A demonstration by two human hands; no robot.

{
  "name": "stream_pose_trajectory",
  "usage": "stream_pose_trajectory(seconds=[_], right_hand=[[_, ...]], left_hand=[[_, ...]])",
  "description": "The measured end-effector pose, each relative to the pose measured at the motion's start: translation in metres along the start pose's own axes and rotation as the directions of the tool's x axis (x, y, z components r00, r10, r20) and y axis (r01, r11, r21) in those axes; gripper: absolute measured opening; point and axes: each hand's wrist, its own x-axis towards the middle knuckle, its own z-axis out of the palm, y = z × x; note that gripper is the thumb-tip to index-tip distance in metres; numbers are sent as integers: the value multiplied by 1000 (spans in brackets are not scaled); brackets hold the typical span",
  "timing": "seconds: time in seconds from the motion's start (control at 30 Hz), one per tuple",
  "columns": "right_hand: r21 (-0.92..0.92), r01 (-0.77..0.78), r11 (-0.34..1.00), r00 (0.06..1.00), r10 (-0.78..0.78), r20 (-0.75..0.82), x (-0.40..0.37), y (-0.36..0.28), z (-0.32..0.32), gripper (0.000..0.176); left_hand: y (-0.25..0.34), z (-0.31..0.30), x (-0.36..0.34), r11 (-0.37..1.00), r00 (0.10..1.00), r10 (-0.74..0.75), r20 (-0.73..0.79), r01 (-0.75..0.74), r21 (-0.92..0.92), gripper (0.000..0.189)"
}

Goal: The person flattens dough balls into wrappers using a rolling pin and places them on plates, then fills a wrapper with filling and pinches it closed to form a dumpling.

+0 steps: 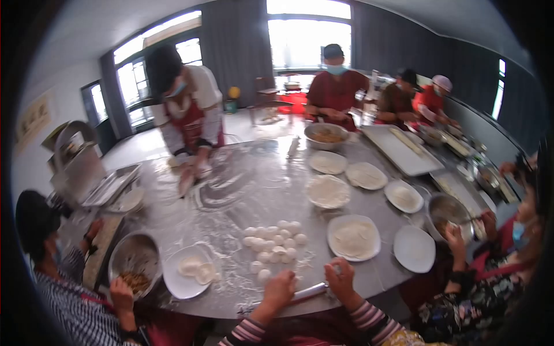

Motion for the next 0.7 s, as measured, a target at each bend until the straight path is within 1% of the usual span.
stream_pose_trajectory(seconds=[0.03,0.07,0.1,0.17,0.23,0.33,0.37,0.4,0.43,0.47,0.5,0.57,0.63,0.7], right_hand=[[-64,37,997,999,-39,-31,0,-10,8,16],[-54,17,998,999,-19,-37,0,-20,15,16],[-50,28,998,999,-29,-27,10,-11,-14,16],[-30,1,1000,1000,-2,-24,7,-15,-13,16],[-32,-10,999,999,9,-37,3,-16,-13,16],[-23,17,1000,999,-18,-40,5,-15,-11,16],[-23,37,999,998,-38,-44,5,-15,-11,16],[-31,30,999,998,-32,-55,4,-15,-11,16],[-27,21,999,999,-22,-34,3,-15,-12,17],[-22,13,1000,1000,-13,-16,3,-14,-12,17],[-33,2,999,1000,-3,-30,3,-14,-12,17],[-104,104,989,994,-106,-17,5,-12,-13,16],[-94,84,992,996,-87,-35,4,-11,-12,17],[-90,137,986,988,-142,-52,5,-10,-10,19]], left_hand=[[0,-10,-2,1000,1000,-21,23,21,0,16],[-3,-17,-3,1000,1000,-5,-3,5,-12,14],[15,9,9,999,1000,23,7,-23,-28,14],[14,7,6,998,998,55,-11,-55,-26,14],[18,4,3,997,998,69,5,-69,-33,14],[17,3,4,997,998,62,13,-61,-41,13],[16,3,3,997,998,64,-16,-65,-43,13],[16,4,3,996,997,69,-42,-71,-48,12],[15,5,2,996,997,76,-25,-77,-54,12],[14,6,3,998,998,52,-42,-54,-41,12],[13,6,3,999,998,28,-57,-30,-29,11],[12,8,4,999,999,27,-29,-28,-36,11],[12,8,3,1000,999,-6,-43,6,3,11],[13,8,5,1000,999,5,-41,-5,7,11]])
